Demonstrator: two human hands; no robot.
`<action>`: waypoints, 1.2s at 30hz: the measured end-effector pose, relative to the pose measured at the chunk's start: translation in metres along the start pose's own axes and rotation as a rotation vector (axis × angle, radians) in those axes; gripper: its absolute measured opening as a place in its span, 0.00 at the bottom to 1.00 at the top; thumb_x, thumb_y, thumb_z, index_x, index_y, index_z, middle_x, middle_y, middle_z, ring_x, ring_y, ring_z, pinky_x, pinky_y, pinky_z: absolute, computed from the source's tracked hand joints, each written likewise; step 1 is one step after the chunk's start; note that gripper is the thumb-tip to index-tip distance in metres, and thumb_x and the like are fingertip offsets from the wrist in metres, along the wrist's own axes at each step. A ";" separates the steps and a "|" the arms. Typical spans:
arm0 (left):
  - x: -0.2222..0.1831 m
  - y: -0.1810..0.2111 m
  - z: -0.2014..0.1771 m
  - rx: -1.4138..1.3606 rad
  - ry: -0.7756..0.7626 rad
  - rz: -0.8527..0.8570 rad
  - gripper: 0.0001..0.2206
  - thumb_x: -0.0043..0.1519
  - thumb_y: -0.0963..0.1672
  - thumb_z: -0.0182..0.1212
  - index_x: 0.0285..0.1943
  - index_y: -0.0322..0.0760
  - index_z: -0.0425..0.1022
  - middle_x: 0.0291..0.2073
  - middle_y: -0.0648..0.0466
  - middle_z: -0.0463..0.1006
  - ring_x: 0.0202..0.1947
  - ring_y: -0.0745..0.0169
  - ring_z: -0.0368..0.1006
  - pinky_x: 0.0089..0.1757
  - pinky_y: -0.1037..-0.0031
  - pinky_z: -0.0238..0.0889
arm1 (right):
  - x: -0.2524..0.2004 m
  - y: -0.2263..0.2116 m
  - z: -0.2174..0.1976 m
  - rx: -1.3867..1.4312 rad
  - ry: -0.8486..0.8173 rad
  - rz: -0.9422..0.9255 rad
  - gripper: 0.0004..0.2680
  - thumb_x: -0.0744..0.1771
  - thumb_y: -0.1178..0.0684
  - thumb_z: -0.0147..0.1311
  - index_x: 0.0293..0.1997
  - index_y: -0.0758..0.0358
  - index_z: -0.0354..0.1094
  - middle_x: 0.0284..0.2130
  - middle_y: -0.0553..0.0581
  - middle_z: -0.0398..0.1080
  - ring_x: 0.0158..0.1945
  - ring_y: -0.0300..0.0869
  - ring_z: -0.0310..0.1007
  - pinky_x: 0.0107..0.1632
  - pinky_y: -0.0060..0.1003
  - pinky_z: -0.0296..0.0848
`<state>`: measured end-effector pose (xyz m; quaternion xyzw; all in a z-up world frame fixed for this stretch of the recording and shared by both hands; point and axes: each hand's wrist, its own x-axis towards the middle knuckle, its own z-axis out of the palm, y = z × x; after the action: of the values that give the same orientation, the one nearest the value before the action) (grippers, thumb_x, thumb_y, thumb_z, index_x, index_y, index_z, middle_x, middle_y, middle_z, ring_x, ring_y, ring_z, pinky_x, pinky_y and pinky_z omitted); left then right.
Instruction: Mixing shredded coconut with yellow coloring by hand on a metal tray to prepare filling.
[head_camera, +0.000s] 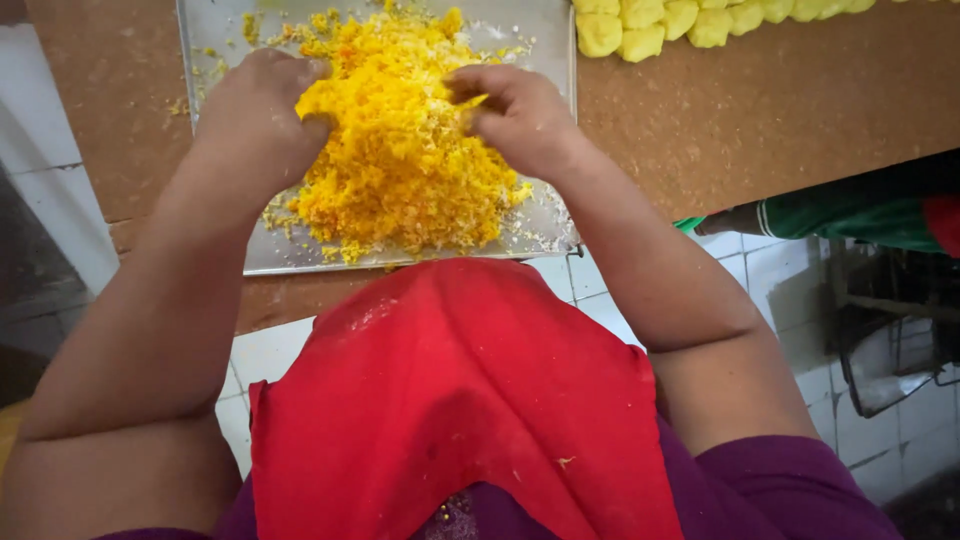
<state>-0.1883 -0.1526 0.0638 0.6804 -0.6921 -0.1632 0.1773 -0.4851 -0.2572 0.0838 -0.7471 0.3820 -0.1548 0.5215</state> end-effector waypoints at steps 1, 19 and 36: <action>0.004 -0.003 0.002 0.020 0.017 -0.005 0.24 0.58 0.46 0.62 0.65 0.36 0.79 0.57 0.38 0.76 0.53 0.33 0.71 0.48 0.49 0.63 | -0.001 0.002 -0.003 -0.044 0.109 0.020 0.16 0.63 0.66 0.51 0.55 0.58 0.73 0.44 0.55 0.77 0.42 0.37 0.78 0.43 0.31 0.82; -0.029 0.011 0.014 0.091 -0.040 -0.028 0.28 0.55 0.47 0.64 0.67 0.35 0.78 0.55 0.38 0.74 0.54 0.34 0.68 0.50 0.49 0.62 | -0.084 0.086 -0.037 -0.635 0.087 0.295 0.19 0.65 0.47 0.53 0.62 0.58 0.70 0.61 0.56 0.70 0.65 0.53 0.66 0.64 0.50 0.60; 0.030 -0.018 0.035 0.090 -0.010 0.077 0.18 0.57 0.44 0.59 0.55 0.31 0.83 0.57 0.39 0.69 0.50 0.31 0.67 0.45 0.45 0.63 | -0.102 0.105 -0.039 -0.574 0.201 0.199 0.19 0.64 0.44 0.56 0.60 0.58 0.73 0.57 0.58 0.74 0.61 0.52 0.70 0.62 0.48 0.64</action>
<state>-0.1895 -0.1832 0.0253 0.6597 -0.7253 -0.1284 0.1492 -0.6201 -0.2259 0.0228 -0.8037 0.5307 -0.0620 0.2620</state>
